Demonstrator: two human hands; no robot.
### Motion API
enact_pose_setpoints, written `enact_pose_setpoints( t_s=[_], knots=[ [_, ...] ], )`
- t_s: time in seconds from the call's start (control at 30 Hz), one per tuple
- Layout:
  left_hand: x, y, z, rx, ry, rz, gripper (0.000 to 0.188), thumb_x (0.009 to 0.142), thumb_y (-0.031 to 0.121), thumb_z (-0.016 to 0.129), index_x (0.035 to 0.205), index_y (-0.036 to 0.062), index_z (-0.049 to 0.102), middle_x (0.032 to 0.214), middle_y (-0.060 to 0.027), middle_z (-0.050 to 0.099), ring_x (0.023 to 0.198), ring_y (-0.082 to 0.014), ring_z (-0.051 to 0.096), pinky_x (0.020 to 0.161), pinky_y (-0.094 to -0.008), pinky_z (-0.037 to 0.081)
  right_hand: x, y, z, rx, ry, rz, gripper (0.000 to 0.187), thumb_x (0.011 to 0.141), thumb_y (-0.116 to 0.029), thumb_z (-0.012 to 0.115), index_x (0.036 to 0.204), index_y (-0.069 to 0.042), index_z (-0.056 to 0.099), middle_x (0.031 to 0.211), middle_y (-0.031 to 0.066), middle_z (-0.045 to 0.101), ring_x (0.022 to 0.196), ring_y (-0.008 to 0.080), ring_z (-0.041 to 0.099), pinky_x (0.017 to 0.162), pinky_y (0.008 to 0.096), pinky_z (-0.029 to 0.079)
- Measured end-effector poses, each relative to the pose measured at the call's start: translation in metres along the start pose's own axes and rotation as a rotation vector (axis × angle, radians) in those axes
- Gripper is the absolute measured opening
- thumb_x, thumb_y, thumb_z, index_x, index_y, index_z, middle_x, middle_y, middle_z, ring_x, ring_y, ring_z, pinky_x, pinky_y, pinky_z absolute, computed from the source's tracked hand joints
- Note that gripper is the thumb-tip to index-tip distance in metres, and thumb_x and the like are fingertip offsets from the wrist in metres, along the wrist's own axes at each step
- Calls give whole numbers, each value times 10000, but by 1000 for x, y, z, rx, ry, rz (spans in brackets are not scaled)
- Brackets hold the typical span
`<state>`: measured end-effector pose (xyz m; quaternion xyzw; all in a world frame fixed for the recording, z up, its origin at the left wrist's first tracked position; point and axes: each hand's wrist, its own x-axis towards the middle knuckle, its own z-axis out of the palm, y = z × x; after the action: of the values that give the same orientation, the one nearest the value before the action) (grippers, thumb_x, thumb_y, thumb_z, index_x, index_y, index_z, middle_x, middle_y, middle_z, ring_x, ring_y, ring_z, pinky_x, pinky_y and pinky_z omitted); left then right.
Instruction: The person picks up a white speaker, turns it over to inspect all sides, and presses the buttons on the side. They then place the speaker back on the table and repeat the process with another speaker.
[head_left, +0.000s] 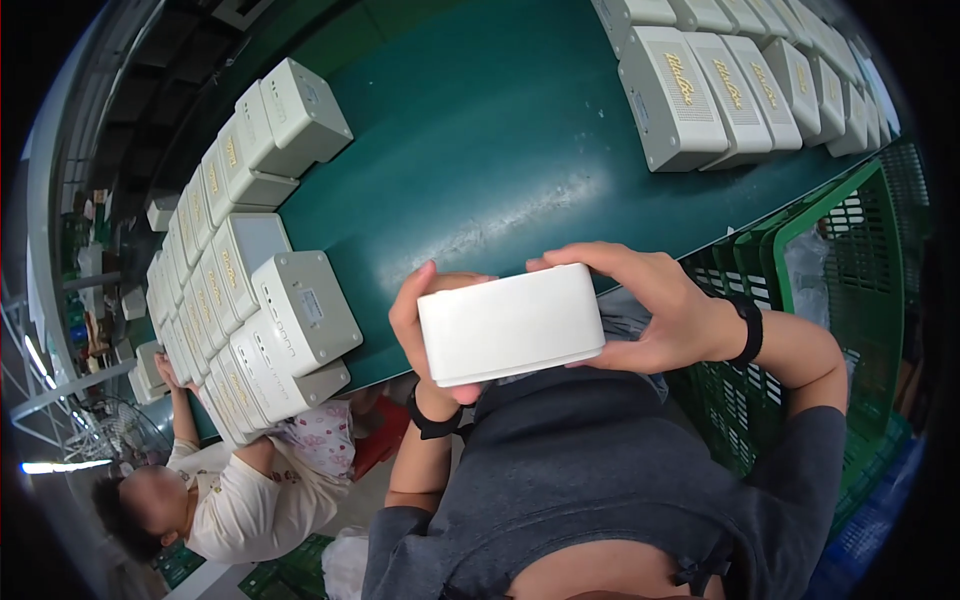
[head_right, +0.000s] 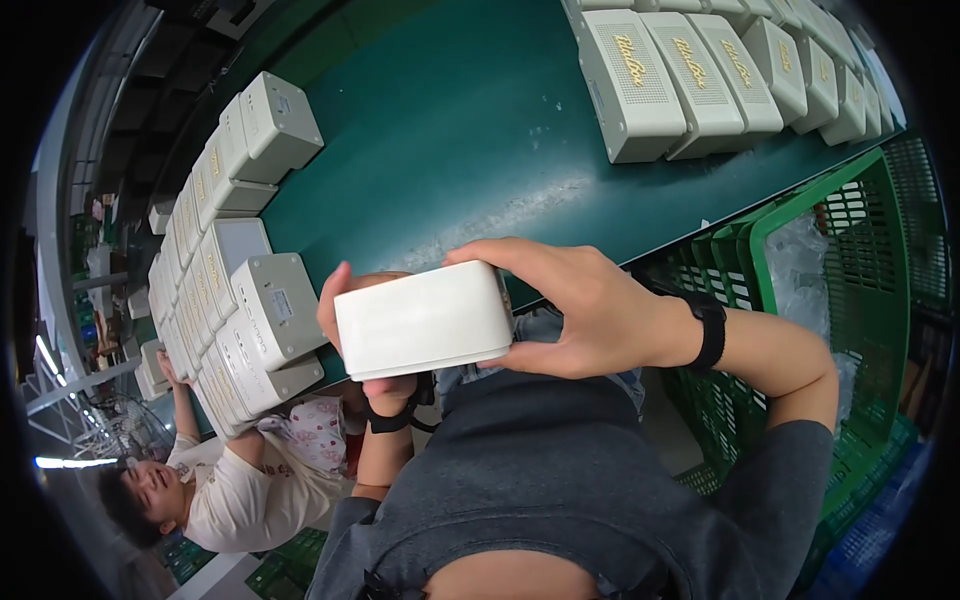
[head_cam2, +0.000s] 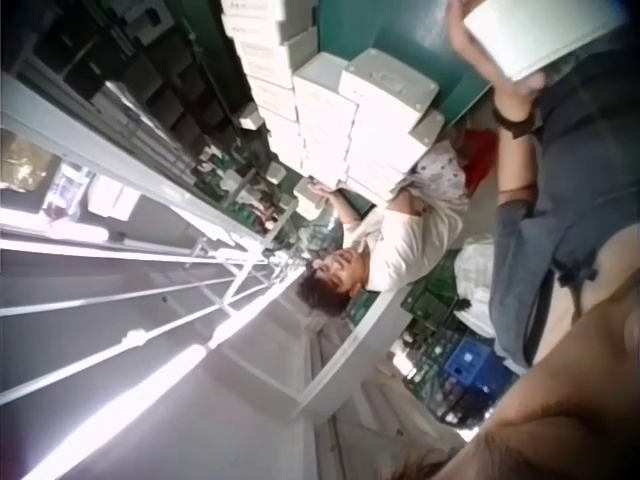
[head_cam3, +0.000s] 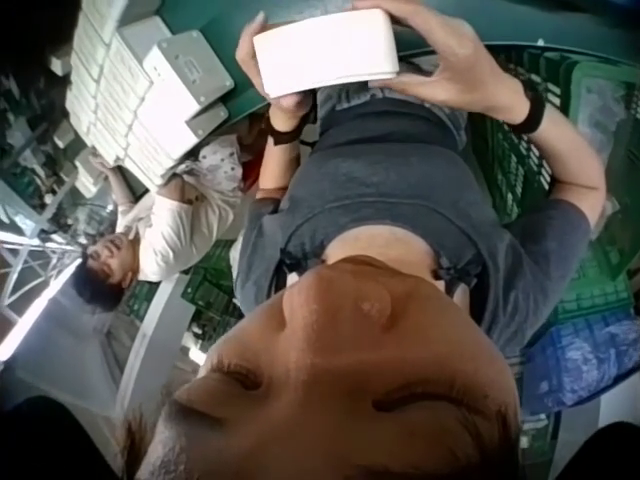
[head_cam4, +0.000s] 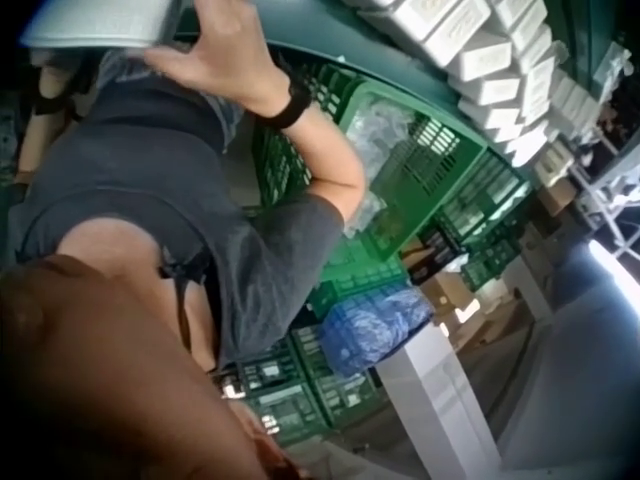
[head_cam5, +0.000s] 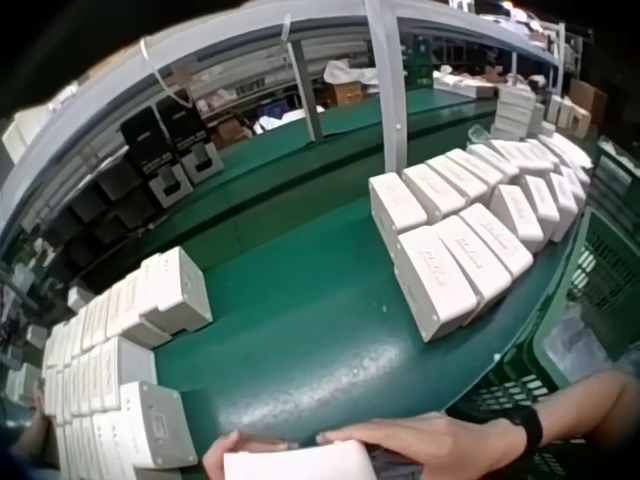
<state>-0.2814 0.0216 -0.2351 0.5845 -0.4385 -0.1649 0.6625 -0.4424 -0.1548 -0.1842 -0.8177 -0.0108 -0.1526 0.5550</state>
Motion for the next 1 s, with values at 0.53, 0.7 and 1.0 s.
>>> enact_pose_setpoints(
  t_s=[0.53,0.7,1.0],
  knots=[
    [9,12,14,-429,202,-473,781,942,636,194,1331,-9,401,1283,-123,507,1159,-238,501,991,-354,379,-10,-12,4,359,-74,93,980,700,-138,823,1442,26,205,1418,179,381,1258,242,452,1020,391,409],
    [22,14,22,-613,292,-671,664,988,537,205,1346,16,408,1287,-124,519,1185,-247,498,1021,-361,373,-7,-11,7,623,-51,193,1069,724,-88,795,1481,-37,43,1493,183,224,1350,243,309,1072,399,341],
    [23,16,19,-680,195,-806,626,997,491,262,1401,16,319,1378,-133,435,1244,-245,453,1028,-360,378,-6,-2,9,808,-44,274,1038,771,-24,730,1494,-96,-11,1491,190,222,1355,248,293,1051,377,360]
  ],
)
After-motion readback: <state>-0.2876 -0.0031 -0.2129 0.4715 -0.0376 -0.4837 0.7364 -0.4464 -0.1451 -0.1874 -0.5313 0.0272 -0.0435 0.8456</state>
